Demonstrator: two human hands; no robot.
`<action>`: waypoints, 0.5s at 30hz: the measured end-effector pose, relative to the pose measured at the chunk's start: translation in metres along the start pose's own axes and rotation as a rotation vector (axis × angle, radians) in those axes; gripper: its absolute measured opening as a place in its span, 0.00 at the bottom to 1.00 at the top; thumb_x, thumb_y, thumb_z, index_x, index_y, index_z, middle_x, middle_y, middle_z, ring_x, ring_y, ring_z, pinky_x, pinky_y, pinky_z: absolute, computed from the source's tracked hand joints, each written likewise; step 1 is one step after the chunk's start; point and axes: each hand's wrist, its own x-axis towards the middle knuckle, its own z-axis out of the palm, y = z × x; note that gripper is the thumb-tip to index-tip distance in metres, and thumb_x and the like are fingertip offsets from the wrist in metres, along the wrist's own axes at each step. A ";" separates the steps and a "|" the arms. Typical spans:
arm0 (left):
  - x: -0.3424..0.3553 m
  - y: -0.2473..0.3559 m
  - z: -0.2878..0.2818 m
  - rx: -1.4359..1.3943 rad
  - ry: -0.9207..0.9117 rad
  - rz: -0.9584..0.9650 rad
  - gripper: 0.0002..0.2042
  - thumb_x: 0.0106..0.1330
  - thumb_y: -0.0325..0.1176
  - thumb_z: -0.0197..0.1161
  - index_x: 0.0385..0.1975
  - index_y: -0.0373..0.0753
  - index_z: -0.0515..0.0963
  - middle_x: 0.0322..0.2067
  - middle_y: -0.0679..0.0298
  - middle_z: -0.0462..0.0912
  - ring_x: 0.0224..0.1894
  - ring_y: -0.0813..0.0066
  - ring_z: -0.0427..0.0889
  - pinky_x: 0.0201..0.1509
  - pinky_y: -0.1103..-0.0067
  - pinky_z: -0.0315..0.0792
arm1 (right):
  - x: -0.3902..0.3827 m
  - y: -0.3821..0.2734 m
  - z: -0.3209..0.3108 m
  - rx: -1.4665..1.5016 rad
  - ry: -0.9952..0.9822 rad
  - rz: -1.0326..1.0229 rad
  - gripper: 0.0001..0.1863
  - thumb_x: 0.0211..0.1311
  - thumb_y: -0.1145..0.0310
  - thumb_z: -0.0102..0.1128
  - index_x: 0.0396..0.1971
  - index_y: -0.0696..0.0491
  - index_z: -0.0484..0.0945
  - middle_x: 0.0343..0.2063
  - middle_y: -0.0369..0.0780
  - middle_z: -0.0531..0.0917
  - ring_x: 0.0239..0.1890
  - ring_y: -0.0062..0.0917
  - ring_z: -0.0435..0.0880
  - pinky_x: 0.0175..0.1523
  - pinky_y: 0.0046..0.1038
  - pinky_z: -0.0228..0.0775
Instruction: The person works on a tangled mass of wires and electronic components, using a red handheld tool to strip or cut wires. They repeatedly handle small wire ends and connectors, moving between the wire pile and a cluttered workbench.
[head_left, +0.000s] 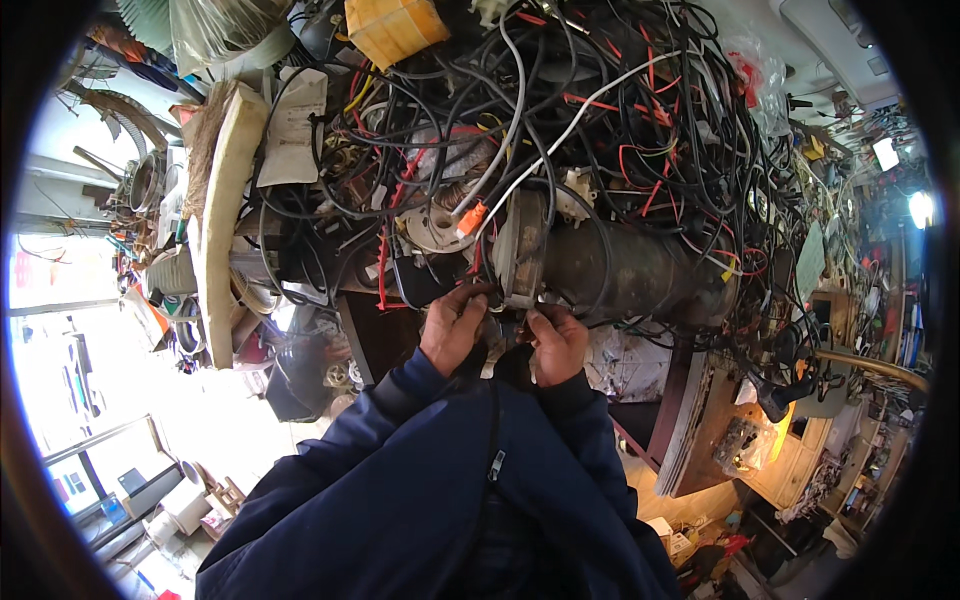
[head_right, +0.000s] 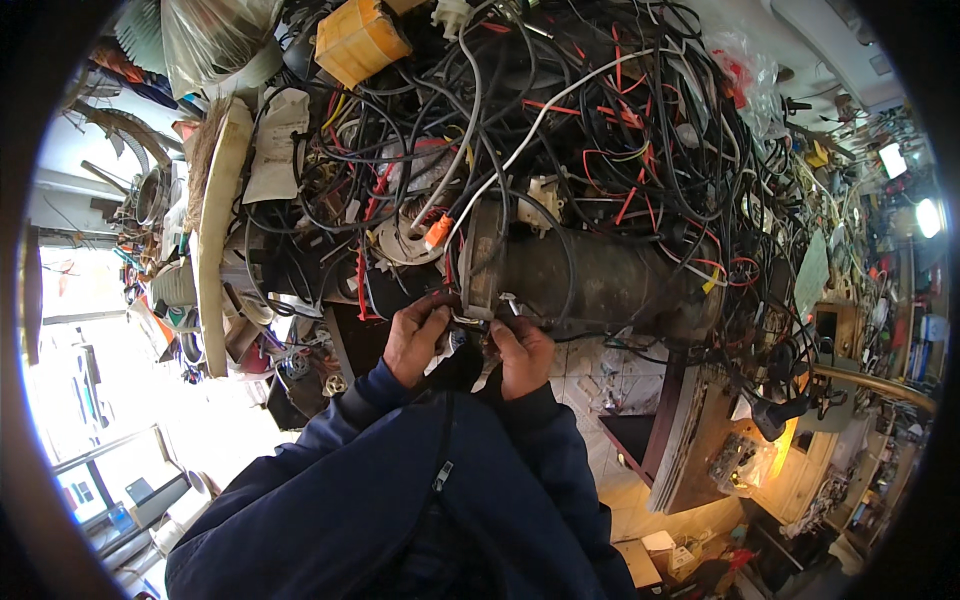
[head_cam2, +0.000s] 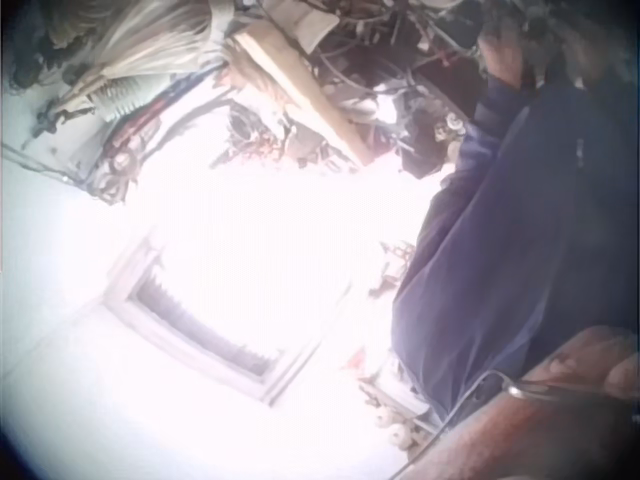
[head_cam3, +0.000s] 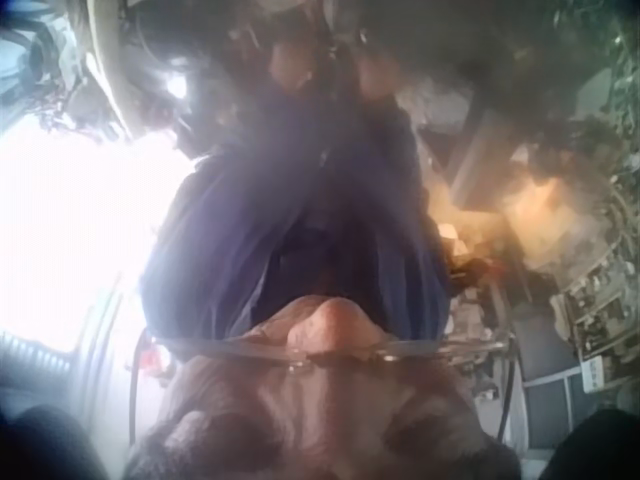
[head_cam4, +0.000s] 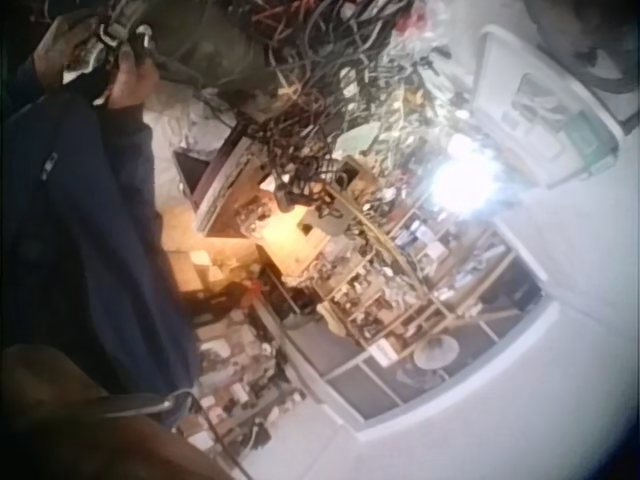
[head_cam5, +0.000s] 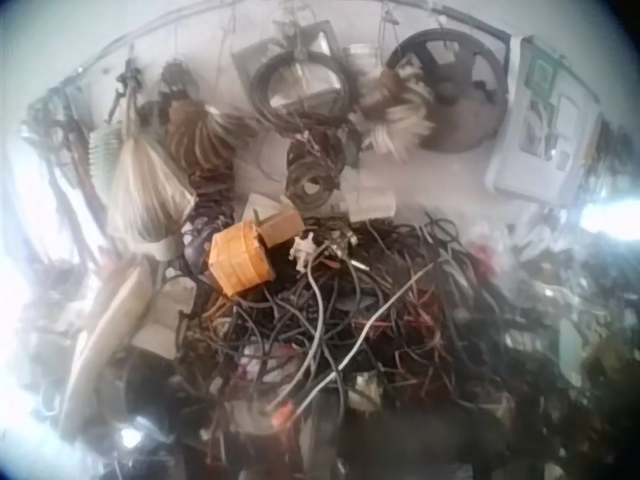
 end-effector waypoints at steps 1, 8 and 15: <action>-0.001 0.002 -0.002 -0.126 -0.003 -0.088 0.15 0.66 0.33 0.49 0.46 0.30 0.75 0.26 0.68 0.73 0.22 0.83 0.67 0.26 0.85 0.61 | -0.001 -0.001 0.000 0.017 -0.003 0.010 0.07 0.59 0.74 0.58 0.34 0.62 0.77 0.24 0.38 0.80 0.24 0.22 0.78 0.30 0.23 0.71; -0.010 0.006 -0.004 -0.621 -0.020 -0.283 0.19 0.64 0.32 0.41 0.50 0.29 0.71 0.27 0.66 0.71 0.23 0.82 0.64 0.26 0.85 0.59 | -0.004 0.001 -0.006 0.025 -0.057 0.032 0.05 0.60 0.75 0.57 0.33 0.60 0.77 0.25 0.37 0.80 0.24 0.22 0.78 0.30 0.24 0.70; -0.018 0.006 -0.001 -0.539 -0.064 -0.180 0.16 0.63 0.23 0.50 0.51 0.29 0.70 0.35 0.61 0.77 0.35 0.75 0.77 0.41 0.79 0.74 | -0.007 0.001 -0.017 -0.058 -0.084 0.025 0.05 0.61 0.74 0.57 0.33 0.60 0.77 0.26 0.37 0.80 0.25 0.22 0.78 0.30 0.24 0.70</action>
